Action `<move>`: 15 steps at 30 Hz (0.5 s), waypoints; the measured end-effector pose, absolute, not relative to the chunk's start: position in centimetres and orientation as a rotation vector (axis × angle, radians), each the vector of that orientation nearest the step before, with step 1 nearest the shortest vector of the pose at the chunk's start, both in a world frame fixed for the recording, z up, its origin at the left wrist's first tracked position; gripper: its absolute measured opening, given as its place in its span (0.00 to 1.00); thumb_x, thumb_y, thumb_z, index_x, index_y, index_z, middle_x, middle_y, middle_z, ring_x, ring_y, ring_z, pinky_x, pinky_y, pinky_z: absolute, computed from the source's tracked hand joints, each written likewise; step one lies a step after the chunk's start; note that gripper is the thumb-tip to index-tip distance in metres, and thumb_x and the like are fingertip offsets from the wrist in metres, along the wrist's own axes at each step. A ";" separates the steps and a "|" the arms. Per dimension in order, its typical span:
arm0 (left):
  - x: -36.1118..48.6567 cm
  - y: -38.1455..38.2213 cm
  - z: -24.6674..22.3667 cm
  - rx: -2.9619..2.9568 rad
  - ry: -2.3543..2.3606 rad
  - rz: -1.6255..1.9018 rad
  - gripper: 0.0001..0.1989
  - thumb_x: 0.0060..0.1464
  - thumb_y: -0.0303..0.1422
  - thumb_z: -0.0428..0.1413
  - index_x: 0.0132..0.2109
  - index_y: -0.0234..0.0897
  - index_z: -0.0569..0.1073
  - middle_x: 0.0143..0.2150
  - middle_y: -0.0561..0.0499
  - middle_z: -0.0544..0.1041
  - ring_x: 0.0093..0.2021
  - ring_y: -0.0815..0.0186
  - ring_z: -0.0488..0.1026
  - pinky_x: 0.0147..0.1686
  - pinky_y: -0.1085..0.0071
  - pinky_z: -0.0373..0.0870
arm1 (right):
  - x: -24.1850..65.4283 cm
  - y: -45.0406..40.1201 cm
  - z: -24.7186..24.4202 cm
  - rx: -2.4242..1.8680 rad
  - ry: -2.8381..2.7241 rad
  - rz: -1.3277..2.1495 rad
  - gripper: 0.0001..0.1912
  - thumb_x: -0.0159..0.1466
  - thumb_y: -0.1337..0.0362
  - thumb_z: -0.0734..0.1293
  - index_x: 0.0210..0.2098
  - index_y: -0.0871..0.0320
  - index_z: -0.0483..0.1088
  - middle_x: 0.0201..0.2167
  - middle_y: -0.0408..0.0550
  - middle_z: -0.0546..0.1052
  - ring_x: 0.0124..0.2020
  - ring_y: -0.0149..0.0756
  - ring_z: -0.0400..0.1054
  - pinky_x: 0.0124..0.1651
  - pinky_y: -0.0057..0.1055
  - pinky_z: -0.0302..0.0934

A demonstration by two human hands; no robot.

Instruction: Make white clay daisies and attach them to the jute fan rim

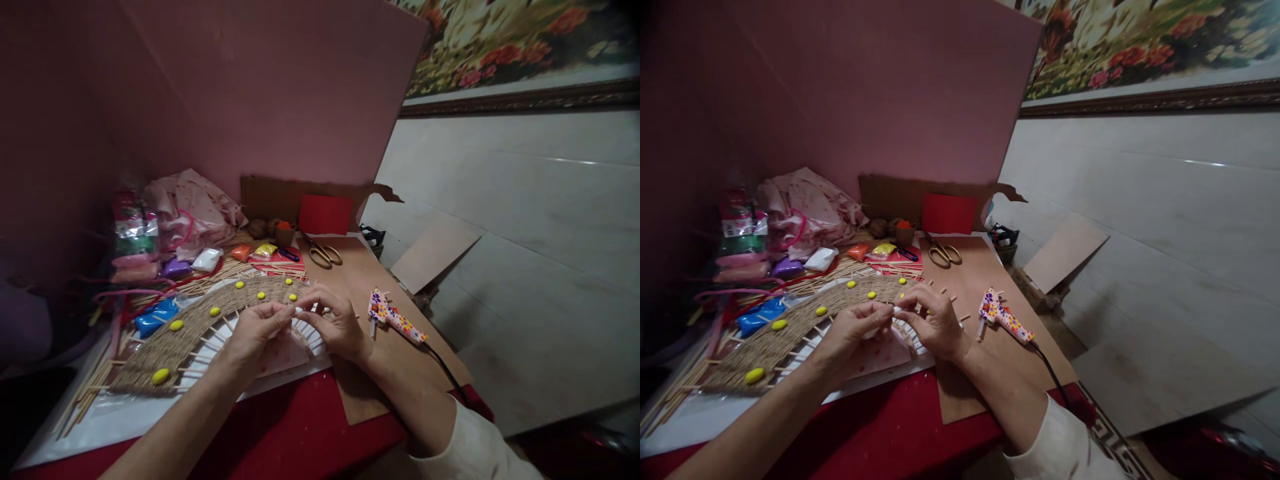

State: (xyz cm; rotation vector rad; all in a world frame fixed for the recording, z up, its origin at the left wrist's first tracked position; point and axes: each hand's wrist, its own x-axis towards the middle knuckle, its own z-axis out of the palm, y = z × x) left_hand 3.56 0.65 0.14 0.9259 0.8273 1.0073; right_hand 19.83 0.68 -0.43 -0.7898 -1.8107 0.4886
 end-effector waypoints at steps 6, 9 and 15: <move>3.6 0.7 0.1 0.919 0.819 1.031 0.16 0.40 0.40 0.66 0.22 0.32 0.72 0.18 0.56 0.65 0.19 0.75 0.57 0.20 0.77 0.52 | 19.9 0.6 -0.4 -0.802 -1.825 0.473 0.04 0.62 0.63 0.66 0.34 0.58 0.71 0.31 0.47 0.73 0.32 0.31 0.67 0.32 0.28 0.62; 3.6 0.6 0.2 0.917 0.825 1.011 0.16 0.38 0.39 0.67 0.22 0.32 0.72 0.18 0.56 0.66 0.19 0.75 0.58 0.20 0.77 0.52 | 19.9 0.6 -0.5 -0.804 -1.830 0.475 0.04 0.62 0.64 0.66 0.35 0.58 0.70 0.32 0.46 0.73 0.31 0.31 0.67 0.31 0.27 0.62; 3.5 0.6 0.1 0.931 0.806 1.052 0.15 0.41 0.40 0.66 0.24 0.33 0.72 0.19 0.56 0.67 0.19 0.76 0.58 0.20 0.78 0.53 | 19.7 0.5 -0.1 -0.802 -1.823 0.501 0.03 0.62 0.65 0.66 0.34 0.58 0.70 0.30 0.46 0.73 0.31 0.31 0.67 0.30 0.27 0.61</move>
